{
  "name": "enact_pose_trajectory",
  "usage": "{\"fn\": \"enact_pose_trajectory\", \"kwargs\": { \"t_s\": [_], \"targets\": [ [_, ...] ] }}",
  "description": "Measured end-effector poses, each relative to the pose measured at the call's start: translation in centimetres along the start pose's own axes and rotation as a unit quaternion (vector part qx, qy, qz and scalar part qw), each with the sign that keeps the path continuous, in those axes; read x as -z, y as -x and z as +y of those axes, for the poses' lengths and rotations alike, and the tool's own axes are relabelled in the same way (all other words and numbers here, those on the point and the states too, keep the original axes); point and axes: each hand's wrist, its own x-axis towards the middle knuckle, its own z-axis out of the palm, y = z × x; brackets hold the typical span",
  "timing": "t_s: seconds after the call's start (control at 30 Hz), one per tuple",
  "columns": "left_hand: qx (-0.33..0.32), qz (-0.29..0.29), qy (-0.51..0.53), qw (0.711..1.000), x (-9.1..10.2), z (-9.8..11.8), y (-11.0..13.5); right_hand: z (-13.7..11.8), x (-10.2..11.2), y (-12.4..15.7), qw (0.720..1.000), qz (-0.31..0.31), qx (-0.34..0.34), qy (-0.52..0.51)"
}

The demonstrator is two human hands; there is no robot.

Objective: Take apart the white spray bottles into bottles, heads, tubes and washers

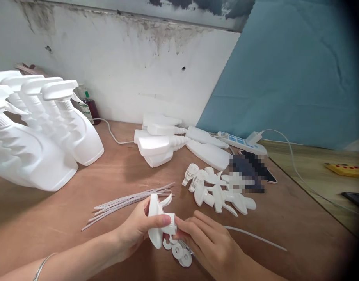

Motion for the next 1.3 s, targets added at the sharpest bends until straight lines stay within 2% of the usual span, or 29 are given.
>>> {"fn": "enact_pose_trajectory", "kwargs": {
  "t_s": [0.17,0.23,0.3,0.37,0.43,0.5,0.57,0.63,0.77,0.87,0.97,1.03,1.07,1.2,1.3],
  "targets": [
    [-0.026,0.054,0.016,0.998,-0.1,0.2,0.5,0.1,-0.5,-0.5,0.997,0.031,0.046,0.046],
    [-0.01,0.133,0.028,0.991,0.1,0.3,0.8,0.2,0.2,-0.9,0.994,0.048,0.067,0.078],
    [0.011,0.221,0.049,0.974,0.6,0.1,1.3,0.4,1.0,-1.4,0.991,0.07,0.051,0.103],
    [0.02,0.253,0.06,0.965,1.4,-0.5,1.8,0.6,1.4,-2.2,0.994,0.07,0.006,0.081],
    [0.034,0.207,0.044,0.977,2.0,-1.3,2.3,0.8,1.1,-3.3,0.999,0.036,-0.035,0.008],
    [0.069,0.128,0.017,0.989,2.2,-2.1,2.8,0.8,-0.1,-4.7,0.996,-0.028,-0.052,-0.066],
    [0.115,0.046,-0.007,0.992,1.9,-2.5,3.2,0.6,-1.9,-6.4,0.987,-0.109,-0.041,-0.109],
    [0.157,-0.008,-0.033,0.987,1.3,-2.5,3.5,0.2,-4.1,-8.1,0.977,-0.174,-0.004,-0.127],
    [0.208,-0.017,-0.139,0.968,0.2,-2.0,3.5,-1.0,-8.3,-10.7,0.954,-0.242,0.111,-0.138],
    [0.207,-0.004,-0.184,0.961,0.1,-1.9,2.9,-1.1,-9.7,-11.3,0.961,-0.225,0.131,-0.091],
    [0.164,0.054,-0.175,0.969,0.7,-1.7,2.1,-0.2,-8.0,-10.1,0.98,-0.169,0.078,-0.072],
    [0.117,0.062,-0.137,0.982,1.2,-1.5,1.4,0.6,-5.4,-8.1,0.985,-0.163,0.024,-0.059],
    [0.093,0.048,-0.113,0.988,1.5,-1.5,1.0,1.0,-3.8,-6.8,0.984,-0.169,-0.005,-0.052],
    [0.045,-0.04,-0.034,0.998,2.0,-1.9,-0.8,1.5,2.0,-0.7,0.958,-0.241,-0.151,-0.022],
    [0.028,-0.053,0.0,0.998,1.9,-2.4,-2.4,1.0,3.8,3.3,0.919,-0.292,-0.262,-0.022]
  ]
}}
